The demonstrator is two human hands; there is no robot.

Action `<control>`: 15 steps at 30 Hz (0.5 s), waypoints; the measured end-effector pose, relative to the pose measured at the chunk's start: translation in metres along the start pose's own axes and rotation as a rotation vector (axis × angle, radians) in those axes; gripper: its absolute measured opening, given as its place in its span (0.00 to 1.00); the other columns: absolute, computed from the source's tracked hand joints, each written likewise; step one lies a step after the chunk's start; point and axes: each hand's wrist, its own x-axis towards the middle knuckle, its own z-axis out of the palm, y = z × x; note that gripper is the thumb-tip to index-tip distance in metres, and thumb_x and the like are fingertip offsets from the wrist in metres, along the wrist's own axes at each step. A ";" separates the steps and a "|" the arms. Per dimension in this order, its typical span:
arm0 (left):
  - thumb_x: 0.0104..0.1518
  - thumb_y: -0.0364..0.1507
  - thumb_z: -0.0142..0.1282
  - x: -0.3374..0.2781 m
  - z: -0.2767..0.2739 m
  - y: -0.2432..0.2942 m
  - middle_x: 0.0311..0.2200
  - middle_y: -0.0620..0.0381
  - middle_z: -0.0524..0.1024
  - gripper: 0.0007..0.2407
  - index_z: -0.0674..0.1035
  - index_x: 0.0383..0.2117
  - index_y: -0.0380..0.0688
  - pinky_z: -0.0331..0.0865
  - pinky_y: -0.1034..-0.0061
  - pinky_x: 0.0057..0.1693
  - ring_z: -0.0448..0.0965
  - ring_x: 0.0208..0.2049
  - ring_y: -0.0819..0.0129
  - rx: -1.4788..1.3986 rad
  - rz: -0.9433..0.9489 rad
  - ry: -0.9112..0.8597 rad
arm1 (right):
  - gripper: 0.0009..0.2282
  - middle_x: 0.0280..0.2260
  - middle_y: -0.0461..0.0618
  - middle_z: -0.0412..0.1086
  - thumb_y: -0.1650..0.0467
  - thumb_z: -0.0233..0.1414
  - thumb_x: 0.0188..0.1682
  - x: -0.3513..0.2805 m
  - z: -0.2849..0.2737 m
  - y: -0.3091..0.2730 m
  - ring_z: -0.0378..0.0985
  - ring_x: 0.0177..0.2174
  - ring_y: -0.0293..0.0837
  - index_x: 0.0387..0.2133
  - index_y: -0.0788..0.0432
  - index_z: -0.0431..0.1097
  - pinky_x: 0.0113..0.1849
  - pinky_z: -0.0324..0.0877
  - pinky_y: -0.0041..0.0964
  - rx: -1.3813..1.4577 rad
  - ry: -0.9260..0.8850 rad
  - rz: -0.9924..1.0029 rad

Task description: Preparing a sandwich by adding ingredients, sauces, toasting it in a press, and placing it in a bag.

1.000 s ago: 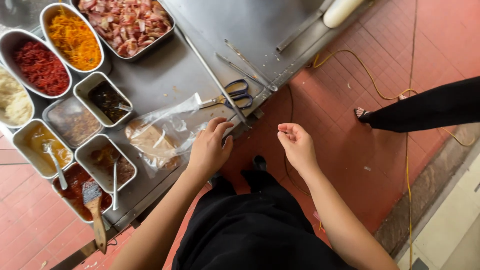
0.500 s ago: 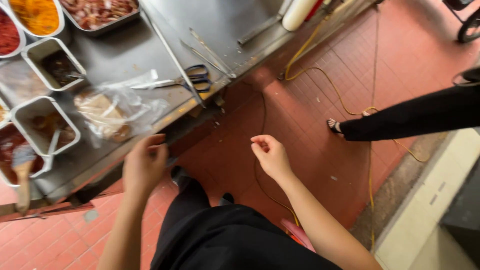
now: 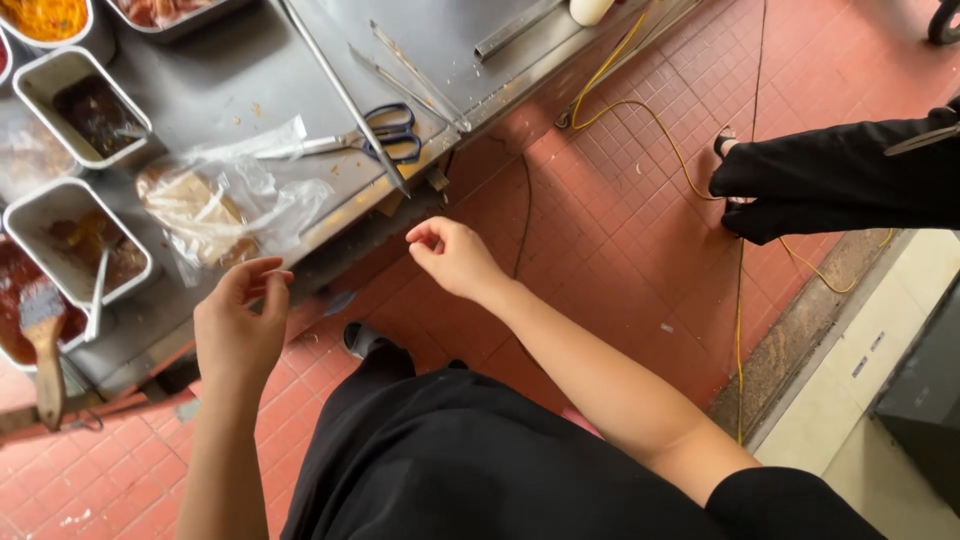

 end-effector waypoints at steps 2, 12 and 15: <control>0.63 0.26 0.56 0.020 -0.004 -0.003 0.36 0.53 0.84 0.08 0.82 0.44 0.37 0.75 0.75 0.48 0.85 0.39 0.68 -0.072 0.025 -0.011 | 0.08 0.30 0.44 0.76 0.69 0.57 0.47 0.017 0.016 -0.002 0.72 0.25 0.35 0.38 0.59 0.76 0.31 0.72 0.33 0.040 -0.058 0.019; 0.61 0.26 0.56 0.062 -0.043 0.003 0.34 0.55 0.85 0.07 0.83 0.41 0.40 0.75 0.76 0.40 0.86 0.36 0.69 0.057 0.004 -0.055 | 0.09 0.38 0.53 0.75 0.68 0.58 0.45 0.103 0.074 0.004 0.80 0.37 0.49 0.38 0.59 0.76 0.42 0.75 0.42 -0.178 0.086 -0.100; 0.60 0.26 0.56 0.061 -0.050 -0.007 0.33 0.54 0.85 0.08 0.83 0.41 0.39 0.76 0.77 0.42 0.86 0.37 0.70 -0.014 -0.023 -0.010 | 0.14 0.46 0.58 0.71 0.67 0.59 0.45 0.132 0.083 0.011 0.75 0.46 0.55 0.43 0.60 0.73 0.48 0.71 0.46 -0.294 0.092 -0.065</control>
